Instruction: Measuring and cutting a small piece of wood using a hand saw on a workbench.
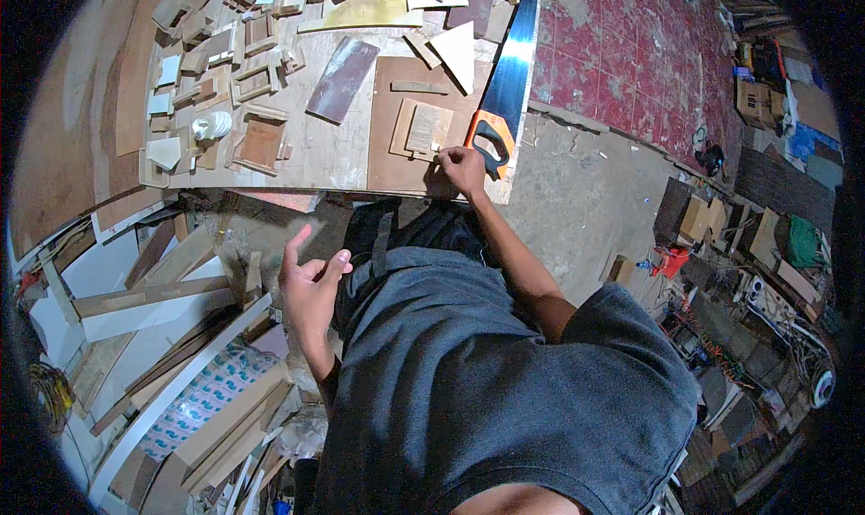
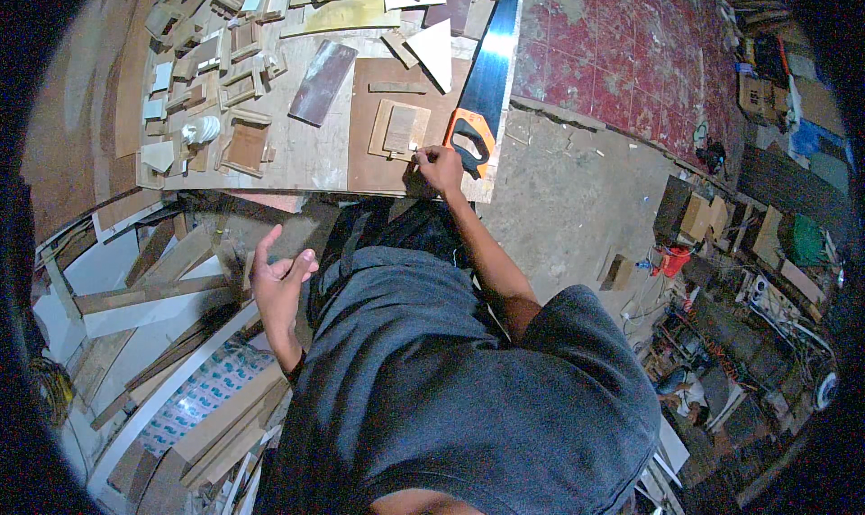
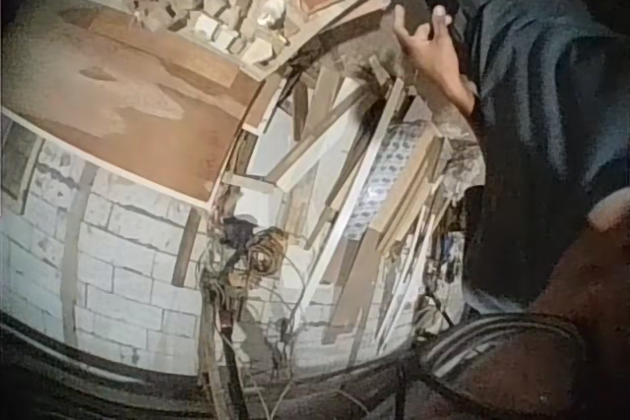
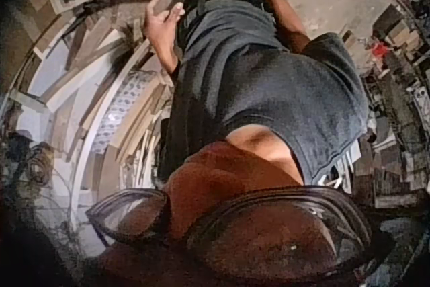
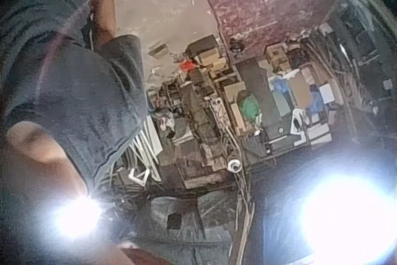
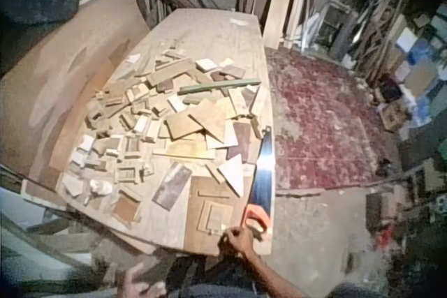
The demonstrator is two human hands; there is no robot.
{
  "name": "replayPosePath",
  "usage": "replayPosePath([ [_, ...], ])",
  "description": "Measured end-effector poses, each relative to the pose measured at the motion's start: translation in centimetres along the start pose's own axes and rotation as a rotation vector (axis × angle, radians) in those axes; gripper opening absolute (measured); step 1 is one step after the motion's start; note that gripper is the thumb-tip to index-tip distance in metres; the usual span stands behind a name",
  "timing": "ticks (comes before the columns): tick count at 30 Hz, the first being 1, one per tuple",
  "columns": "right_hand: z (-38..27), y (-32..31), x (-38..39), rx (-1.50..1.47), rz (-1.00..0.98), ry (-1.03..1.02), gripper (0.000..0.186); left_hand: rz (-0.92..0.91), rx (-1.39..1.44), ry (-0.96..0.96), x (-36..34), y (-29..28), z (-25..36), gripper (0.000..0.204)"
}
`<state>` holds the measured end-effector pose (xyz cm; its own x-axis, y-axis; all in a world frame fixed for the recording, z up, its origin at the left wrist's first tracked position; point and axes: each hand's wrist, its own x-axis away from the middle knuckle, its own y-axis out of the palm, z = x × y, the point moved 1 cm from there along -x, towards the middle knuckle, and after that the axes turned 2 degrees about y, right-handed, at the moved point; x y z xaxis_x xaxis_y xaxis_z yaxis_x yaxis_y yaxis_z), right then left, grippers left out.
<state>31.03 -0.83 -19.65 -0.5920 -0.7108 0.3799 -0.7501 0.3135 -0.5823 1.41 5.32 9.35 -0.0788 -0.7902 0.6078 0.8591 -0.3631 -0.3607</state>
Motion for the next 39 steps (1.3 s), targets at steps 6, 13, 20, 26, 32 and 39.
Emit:
replayPosePath([
  [6,-0.1,0.0,0.0,-0.018,-0.005,0.014,0.023,0.002,0.019,-0.001,0.1,0.1,-0.1,0.062],
  [13,-0.5,-0.2,0.2,-0.022,0.049,-0.053,0.024,-0.001,0.014,-0.01,0.2,0.1,0.1,0.063],
  [20,-0.7,-0.1,0.1,-0.024,0.016,-0.02,0.025,-0.001,0.043,-0.018,0.4,0.1,-0.1,0.064],
  [26,-1.2,-0.5,0.5,0.007,0.038,-0.049,0.026,0.004,-0.003,0.01,0.6,0.2,-0.5,0.064],
  [32,-0.1,-3.3,1.1,-0.136,0.305,-0.085,0.021,-0.054,-0.031,0.036,0.5,0.5,-0.6,0.065],
  [39,5.2,-9.2,1.8,-0.168,0.599,0.145,0.022,-0.134,-0.126,0.072,0.4,2.4,0.7,0.064],
])
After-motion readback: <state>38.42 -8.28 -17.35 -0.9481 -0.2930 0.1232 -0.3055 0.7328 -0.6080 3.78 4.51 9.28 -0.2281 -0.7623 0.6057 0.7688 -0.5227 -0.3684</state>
